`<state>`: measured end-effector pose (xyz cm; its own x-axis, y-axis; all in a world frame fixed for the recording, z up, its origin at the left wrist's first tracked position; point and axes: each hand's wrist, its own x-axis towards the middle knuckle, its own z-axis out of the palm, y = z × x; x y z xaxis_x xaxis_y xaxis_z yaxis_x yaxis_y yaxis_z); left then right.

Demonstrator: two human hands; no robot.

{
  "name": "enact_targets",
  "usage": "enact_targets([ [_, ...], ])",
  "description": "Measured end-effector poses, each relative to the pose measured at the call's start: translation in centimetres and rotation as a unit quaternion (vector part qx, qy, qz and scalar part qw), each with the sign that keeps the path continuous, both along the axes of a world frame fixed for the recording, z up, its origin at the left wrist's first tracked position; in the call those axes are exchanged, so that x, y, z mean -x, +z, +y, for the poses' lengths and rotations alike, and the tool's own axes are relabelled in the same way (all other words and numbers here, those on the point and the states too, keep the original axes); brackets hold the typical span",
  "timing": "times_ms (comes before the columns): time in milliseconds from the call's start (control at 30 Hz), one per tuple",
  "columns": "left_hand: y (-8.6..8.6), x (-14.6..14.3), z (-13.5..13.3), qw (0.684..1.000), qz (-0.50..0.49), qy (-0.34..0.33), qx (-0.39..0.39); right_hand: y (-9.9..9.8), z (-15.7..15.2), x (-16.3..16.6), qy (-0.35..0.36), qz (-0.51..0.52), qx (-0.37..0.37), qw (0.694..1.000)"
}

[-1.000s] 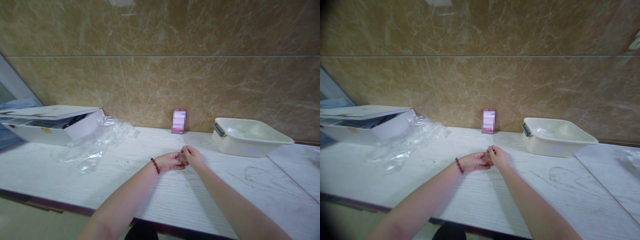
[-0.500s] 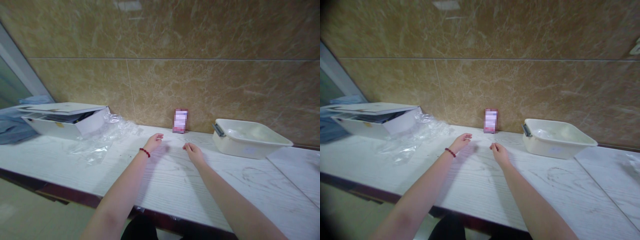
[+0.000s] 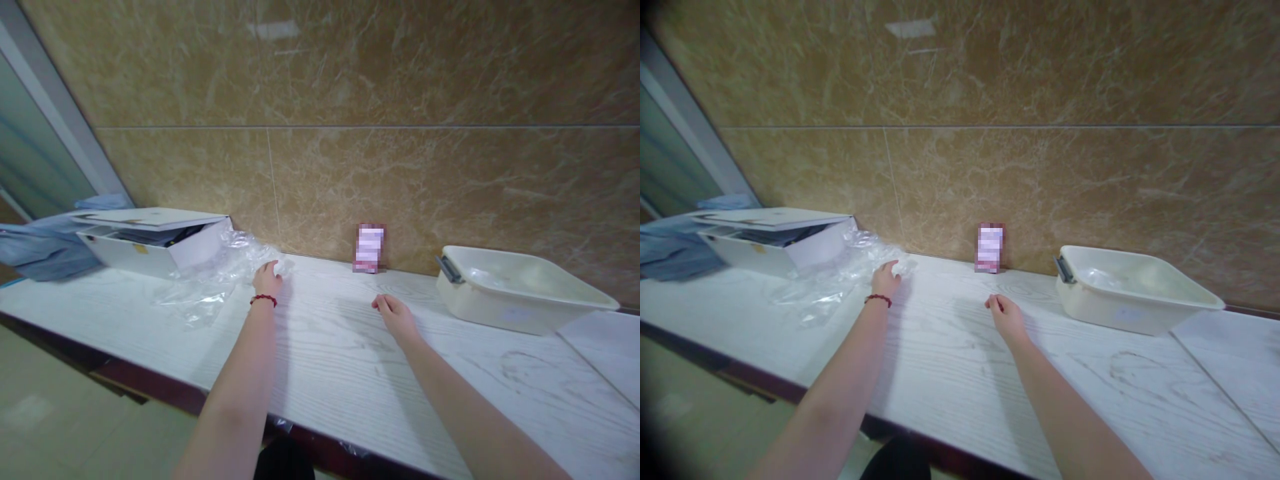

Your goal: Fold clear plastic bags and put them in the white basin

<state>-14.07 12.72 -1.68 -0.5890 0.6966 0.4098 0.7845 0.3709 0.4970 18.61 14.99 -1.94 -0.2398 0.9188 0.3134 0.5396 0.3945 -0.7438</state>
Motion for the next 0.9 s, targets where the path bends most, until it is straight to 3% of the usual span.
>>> enact_targets([
  [267, -1.7, 0.0, 1.1, 0.996, 0.081, 0.019, 0.041, -0.2, 0.2, 0.1, 0.014, 0.010, 0.017, 1.000],
  [433, -1.5, 0.8, 1.8, 0.984, 0.142, -0.035, 0.100, -0.1, 0.2, 0.2, 0.014, 0.006, 0.020, 1.000],
  [567, -1.6, 1.6, 2.3, 0.981, 0.137, -0.050, 0.131, -0.1, 0.2, 0.3, 0.017, 0.007, 0.022, 1.000],
  [900, -1.7, 2.0, 2.8, 0.986, 0.121, -0.050, 0.103, -0.3, 0.3, 0.4, 0.007, 0.015, 0.028, 0.999],
])
